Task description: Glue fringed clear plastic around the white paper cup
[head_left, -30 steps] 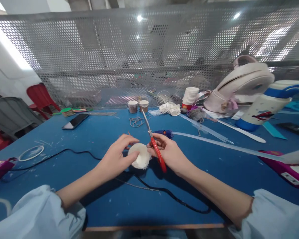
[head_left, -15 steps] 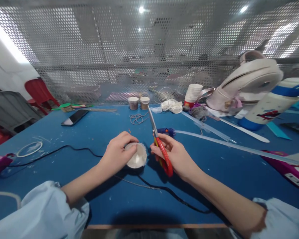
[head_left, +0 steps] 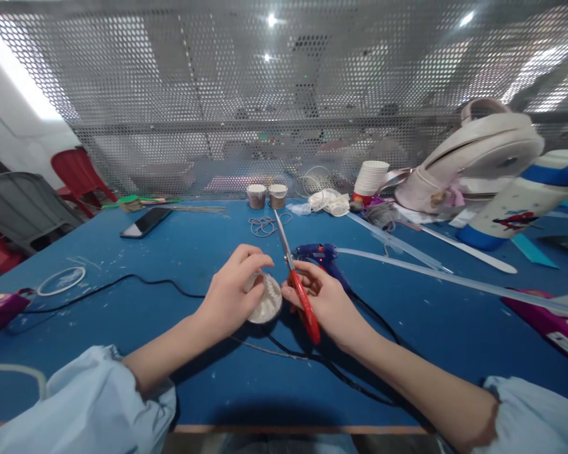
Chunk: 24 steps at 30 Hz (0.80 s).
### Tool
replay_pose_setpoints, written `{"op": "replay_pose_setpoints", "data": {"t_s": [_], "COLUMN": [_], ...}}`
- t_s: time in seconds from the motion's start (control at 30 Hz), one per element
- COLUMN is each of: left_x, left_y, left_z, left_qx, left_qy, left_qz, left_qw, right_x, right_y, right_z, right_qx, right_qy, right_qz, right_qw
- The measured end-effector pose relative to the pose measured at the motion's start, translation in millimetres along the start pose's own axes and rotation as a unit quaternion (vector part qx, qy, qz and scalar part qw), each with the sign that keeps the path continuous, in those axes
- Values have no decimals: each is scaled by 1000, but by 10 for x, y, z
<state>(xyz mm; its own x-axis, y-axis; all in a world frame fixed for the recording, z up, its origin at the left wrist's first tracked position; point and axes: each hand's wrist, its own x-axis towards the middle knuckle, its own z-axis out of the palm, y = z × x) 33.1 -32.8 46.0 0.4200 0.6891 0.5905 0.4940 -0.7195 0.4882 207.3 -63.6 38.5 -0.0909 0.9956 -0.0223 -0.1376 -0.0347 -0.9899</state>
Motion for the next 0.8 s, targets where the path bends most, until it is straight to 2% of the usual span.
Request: {"op": "replay_pose_setpoints", "data": {"t_s": [0.1, 0.27, 0.4, 0.53, 0.63, 0.8], "left_x": [2, -9, -32, -64, -85, -103], "left_y": [-3, 21, 49, 21, -14, 8], "left_z": [22, 22, -69, -135, -111, -45], "left_qx": [19, 16, 22, 78, 131, 187], "left_qy": [-12, 4, -13, -19, 1, 63], "left_qz": [12, 45, 97, 165, 208, 239], "left_qw": [1000, 999, 995, 983, 969, 951], "right_x": [13, 21, 29, 41, 45, 42], "right_y": [16, 22, 23, 38, 44, 38], "right_z": [-7, -20, -26, -31, -35, -46], "right_qx": [-4, -20, -10, 4, 7, 5], "right_qy": [-2, 13, 13, 8, 8, 10], "right_qz": [-4, -15, -10, -14, -11, -4], "right_qw": [1000, 1000, 1000, 1000, 1000, 1000]}}
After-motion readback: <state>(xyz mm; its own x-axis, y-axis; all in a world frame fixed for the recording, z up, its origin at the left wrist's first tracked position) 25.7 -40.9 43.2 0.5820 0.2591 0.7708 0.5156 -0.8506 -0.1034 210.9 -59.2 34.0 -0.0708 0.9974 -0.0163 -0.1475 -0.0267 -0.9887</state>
